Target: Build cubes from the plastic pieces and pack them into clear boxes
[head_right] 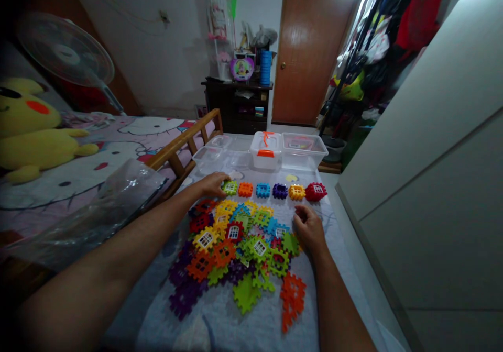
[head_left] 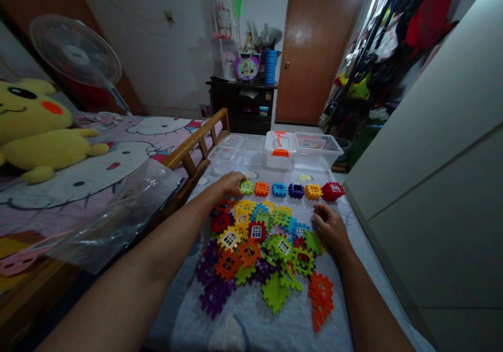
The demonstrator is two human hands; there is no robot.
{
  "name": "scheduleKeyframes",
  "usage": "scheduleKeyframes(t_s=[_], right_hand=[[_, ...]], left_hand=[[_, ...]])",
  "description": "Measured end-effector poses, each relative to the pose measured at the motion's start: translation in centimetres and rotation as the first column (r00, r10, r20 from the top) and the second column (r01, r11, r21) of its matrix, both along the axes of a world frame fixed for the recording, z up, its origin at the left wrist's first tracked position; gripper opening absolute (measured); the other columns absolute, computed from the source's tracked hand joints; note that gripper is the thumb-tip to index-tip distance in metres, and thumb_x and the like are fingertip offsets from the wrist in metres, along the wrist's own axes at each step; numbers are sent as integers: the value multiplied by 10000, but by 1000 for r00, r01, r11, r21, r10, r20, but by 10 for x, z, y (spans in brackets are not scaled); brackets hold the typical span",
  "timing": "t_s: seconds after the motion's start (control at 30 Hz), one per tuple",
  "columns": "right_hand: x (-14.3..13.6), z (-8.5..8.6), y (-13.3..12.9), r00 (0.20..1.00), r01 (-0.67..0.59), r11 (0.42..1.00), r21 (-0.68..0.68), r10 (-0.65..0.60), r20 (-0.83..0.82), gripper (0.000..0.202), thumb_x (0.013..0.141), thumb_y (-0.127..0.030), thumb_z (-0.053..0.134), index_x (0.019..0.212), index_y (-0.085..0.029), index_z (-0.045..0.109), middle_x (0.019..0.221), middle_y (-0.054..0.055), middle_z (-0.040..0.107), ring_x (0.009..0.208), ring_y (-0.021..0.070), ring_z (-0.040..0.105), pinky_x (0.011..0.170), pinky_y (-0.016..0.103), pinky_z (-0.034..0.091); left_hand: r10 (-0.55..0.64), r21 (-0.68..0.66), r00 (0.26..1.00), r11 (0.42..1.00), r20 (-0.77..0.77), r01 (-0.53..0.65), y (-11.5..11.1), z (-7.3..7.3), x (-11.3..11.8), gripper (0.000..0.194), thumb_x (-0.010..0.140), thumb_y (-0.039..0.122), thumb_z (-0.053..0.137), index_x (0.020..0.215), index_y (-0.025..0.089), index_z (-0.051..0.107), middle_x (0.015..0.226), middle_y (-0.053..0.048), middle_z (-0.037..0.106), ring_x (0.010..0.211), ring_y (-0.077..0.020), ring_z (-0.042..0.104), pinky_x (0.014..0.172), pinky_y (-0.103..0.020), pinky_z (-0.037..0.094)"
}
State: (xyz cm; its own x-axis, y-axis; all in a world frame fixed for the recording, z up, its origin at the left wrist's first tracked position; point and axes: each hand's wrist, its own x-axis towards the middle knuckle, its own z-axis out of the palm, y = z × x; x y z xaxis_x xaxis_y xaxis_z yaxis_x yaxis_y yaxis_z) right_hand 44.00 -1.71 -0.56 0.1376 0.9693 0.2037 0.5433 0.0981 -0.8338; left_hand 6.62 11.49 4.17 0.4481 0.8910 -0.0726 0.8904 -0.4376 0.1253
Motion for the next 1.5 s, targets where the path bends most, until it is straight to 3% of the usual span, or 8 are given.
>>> scheduleKeyframes(t_s=[0.13,0.37,0.63,1.03,1.23,1.37,1.5], right_hand=[[0,-1,1,1000,16,1000,-7,-16,2,401,722,-430,568,998,-161,678,926,105,707,842,251,673,821,413,532],[2,-6,2,1000,18,1000,-5,-19,-20,385,725,-417,588,1009,-173,679,924,94,711,847,252,671,829,413,526],[0,-2,1,999,23,1000,1,-23,-31,384,715,-427,588,983,-169,683,892,92,707,824,250,671,812,405,527],[0,-2,0,999,23,1000,-2,-23,-23,371,730,-421,585,989,-175,684,922,90,715,852,246,674,834,398,527],[2,-3,0,999,25,1000,-13,-25,-27,383,714,-426,602,992,-178,687,922,87,726,840,249,678,831,405,528],[2,-2,0,999,23,1000,-17,-23,-36,386,715,-434,604,988,-176,691,896,83,723,821,247,677,821,402,529],[2,-1,-1,999,26,1000,-15,-26,-39,395,710,-436,598,988,-174,696,913,89,727,832,248,677,819,399,531]], left_hand=[[13,-52,992,998,-122,-20,0,3,3,526,646,319,721,1162,225,677,1208,-76,679,1126,-274,607,955,-324,471],[48,-75,981,995,-188,-63,-8,14,13,822,624,389,770,1389,211,527,1401,-139,556,1286,-342,493,1059,-435,421],[22,-92,973,995,-229,-44,-9,22,24,585,630,354,752,1197,244,658,1311,-105,615,1239,-329,520,1036,-427,438],[9,-92,959,995,-283,-36,-3,23,24,615,625,392,746,1214,240,655,1268,-106,640,1193,-316,560,993,-393,464],[15,-100,966,994,-259,-42,-6,24,24,690,622,368,766,1284,242,615,1299,-107,627,1226,-320,544,1033,-400,436],[46,-61,984,997,-170,-57,-11,29,17,822,627,349,783,1392,205,519,1417,-137,546,1305,-338,480,1089,-435,394],[51,22,999,998,-13,-51,-27,39,-10,665,741,297,689,1373,176,523,1409,-129,557,1320,-304,478,1107,-419,382]])
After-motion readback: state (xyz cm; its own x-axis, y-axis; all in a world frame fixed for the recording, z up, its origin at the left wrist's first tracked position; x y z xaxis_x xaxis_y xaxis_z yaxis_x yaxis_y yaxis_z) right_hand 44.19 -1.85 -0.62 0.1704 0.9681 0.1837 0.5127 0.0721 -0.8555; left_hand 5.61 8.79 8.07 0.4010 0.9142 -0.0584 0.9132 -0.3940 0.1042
